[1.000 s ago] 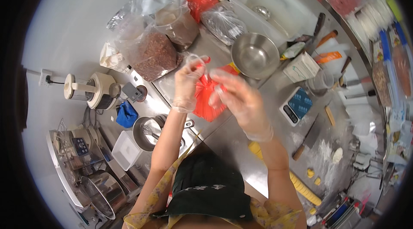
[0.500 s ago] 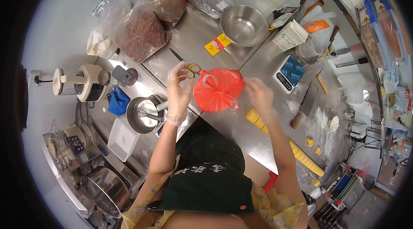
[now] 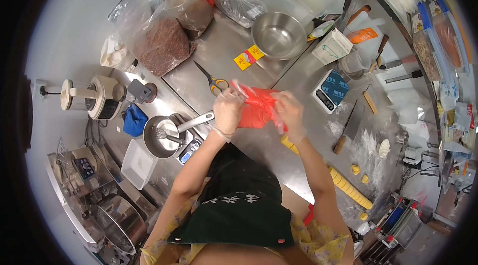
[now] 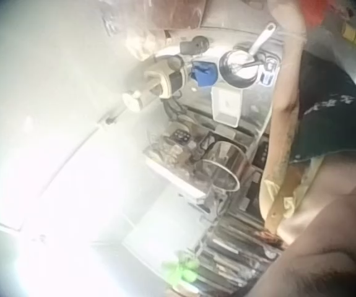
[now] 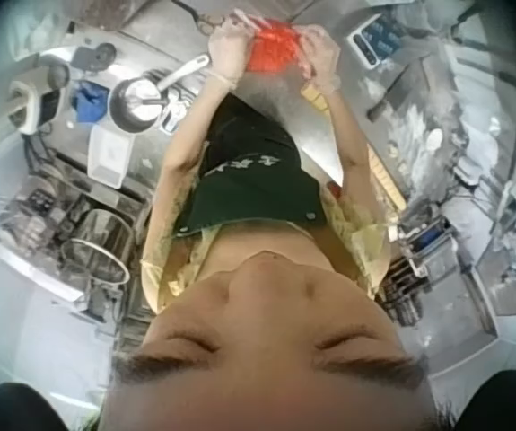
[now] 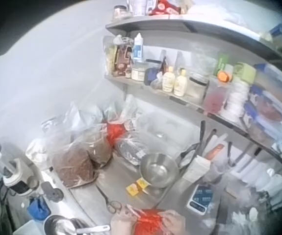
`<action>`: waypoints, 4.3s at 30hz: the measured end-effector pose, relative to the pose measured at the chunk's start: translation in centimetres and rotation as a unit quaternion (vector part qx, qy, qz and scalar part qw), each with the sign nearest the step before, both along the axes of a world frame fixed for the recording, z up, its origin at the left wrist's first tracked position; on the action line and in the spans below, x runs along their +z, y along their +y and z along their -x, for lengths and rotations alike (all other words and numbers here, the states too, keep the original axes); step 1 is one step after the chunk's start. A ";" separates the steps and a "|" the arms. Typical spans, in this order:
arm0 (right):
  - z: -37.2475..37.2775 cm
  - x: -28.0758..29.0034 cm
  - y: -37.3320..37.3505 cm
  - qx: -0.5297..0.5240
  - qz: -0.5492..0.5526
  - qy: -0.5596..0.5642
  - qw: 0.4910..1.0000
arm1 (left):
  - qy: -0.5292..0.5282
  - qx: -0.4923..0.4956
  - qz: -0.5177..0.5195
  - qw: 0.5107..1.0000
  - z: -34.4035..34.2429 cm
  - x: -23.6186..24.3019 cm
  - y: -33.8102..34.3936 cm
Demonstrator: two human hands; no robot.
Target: Measuring and mixing ingredients for dough, including weighing powder and whisking with liquid.
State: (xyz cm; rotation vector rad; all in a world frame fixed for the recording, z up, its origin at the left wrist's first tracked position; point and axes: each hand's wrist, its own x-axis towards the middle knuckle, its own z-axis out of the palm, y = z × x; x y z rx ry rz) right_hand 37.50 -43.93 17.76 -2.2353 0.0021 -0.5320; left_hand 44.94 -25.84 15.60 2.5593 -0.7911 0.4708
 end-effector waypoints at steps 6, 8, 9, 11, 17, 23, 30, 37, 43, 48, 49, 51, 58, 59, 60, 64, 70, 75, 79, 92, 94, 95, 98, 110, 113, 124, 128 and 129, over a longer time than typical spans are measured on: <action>1.4 -0.2 -4.0 -0.151 -0.084 -0.012 0.985 | 0.105 -0.011 0.060 0.993 -4.9 -1.2 1.5; 1.9 -4.4 -5.4 -0.156 -0.034 0.038 0.987 | 0.138 -0.016 0.025 0.990 -5.1 -4.4 1.1; 2.2 -6.0 -5.6 -0.159 -0.034 0.037 0.986 | 0.177 -0.014 -0.012 0.984 -5.0 -5.4 1.0; 2.6 -7.8 -6.2 -0.159 0.022 0.051 0.986 | 0.173 -0.031 -0.024 0.984 -4.4 -3.8 -0.8; 0.0 -2.2 -3.4 -0.008 0.199 0.029 0.979 | 0.208 -0.158 -0.023 0.965 -2.3 -1.6 -3.4; 0.6 -1.7 -2.1 -0.032 -0.335 0.118 0.934 | 0.382 -0.065 0.297 0.873 -1.6 0.4 -3.8; -0.3 1.1 -2.6 -0.155 -0.274 0.062 0.947 | 0.225 -0.081 0.223 0.945 -2.7 2.9 -2.1; 1.9 4.7 -5.1 -0.187 -0.355 0.005 0.916 | 0.355 0.040 0.283 0.890 -2.6 4.5 0.5; 2.2 10.9 -1.4 -0.147 -0.436 0.110 0.881 | 0.002 -0.208 0.249 0.946 0.8 8.1 -2.6; 3.6 8.3 -3.2 -0.088 -0.358 0.091 0.925 | 0.143 -0.278 -0.244 0.918 1.3 0.9 -5.9; 3.9 7.5 -4.0 -0.087 -0.298 0.065 0.948 | -0.013 -0.280 -0.487 0.827 0.6 -1.3 -4.5; 4.2 5.7 -4.8 -0.173 -0.072 0.047 0.981 | 0.126 -0.209 -0.530 0.812 -1.3 -0.8 -4.0; 0.4 -1.5 -4.2 -0.260 0.361 0.272 0.853 | -0.037 -0.166 -0.450 0.877 -1.3 -0.1 -2.3; 0.8 -2.8 -5.0 -0.260 0.362 0.272 0.853 | -0.026 -0.151 -0.414 0.897 -1.2 -0.3 -2.2; 1.3 -3.9 -6.1 -0.208 0.256 0.279 0.902 | -0.016 -0.135 -0.378 0.916 -1.3 -0.4 -2.0; 1.7 -2.8 -8.8 -0.163 -0.441 0.319 0.823 | 0.170 0.001 -0.108 0.979 -2.6 -1.0 -0.6; 3.5 -6.8 -7.9 0.023 -0.777 0.141 0.613 | 0.235 0.140 -0.065 0.960 -4.9 -3.8 -2.6; 3.3 -9.5 -5.9 0.021 -0.820 0.055 0.569 | 0.301 0.177 -0.198 0.916 -8.2 -7.0 -4.4; 3.1 -10.4 -5.7 -0.101 -0.860 0.067 0.496 | 0.332 0.185 -0.145 0.913 -9.0 -8.4 -3.7; -0.2 -6.9 -6.6 -0.147 -0.843 0.087 0.510 | 0.733 0.139 0.577 0.332 -11.1 -10.1 -3.2; 0.0 -5.0 -7.3 -0.147 -0.826 0.052 0.542 | 0.737 0.100 0.574 0.343 -12.3 -7.4 -3.9; -0.4 -5.2 -7.5 -0.149 -0.826 0.052 0.541 | 0.738 0.100 0.573 0.343 -13.5 -7.2 -3.8; -1.9 -7.7 -8.5 -0.105 -0.822 0.034 0.558 | 0.691 0.143 0.512 0.490 -16.0 -8.0 -3.0; -4.9 -3.8 -5.0 -0.312 0.242 -0.035 0.918 | -0.007 -0.254 0.035 0.967 -8.5 -2.5 -6.4; -5.5 -6.5 -4.1 0.034 0.140 -0.030 0.989 | 0.007 -0.248 -0.279 0.928 -6.8 -5.3 -6.4; -7.0 -5.7 -3.8 -0.050 0.393 0.205 0.895 | 0.036 0.022 -0.241 0.969 -9.4 -8.8 -3.3; -4.2 -7.2 -6.3 -0.082 0.356 0.085 0.927 | 0.119 0.007 -0.198 0.973 -10.0 -6.6 -4.7; -4.5 -6.3 -5.7 -0.077 0.355 0.083 0.928 | 0.132 0.095 -0.117 0.980 -10.3 -6.3 -4.6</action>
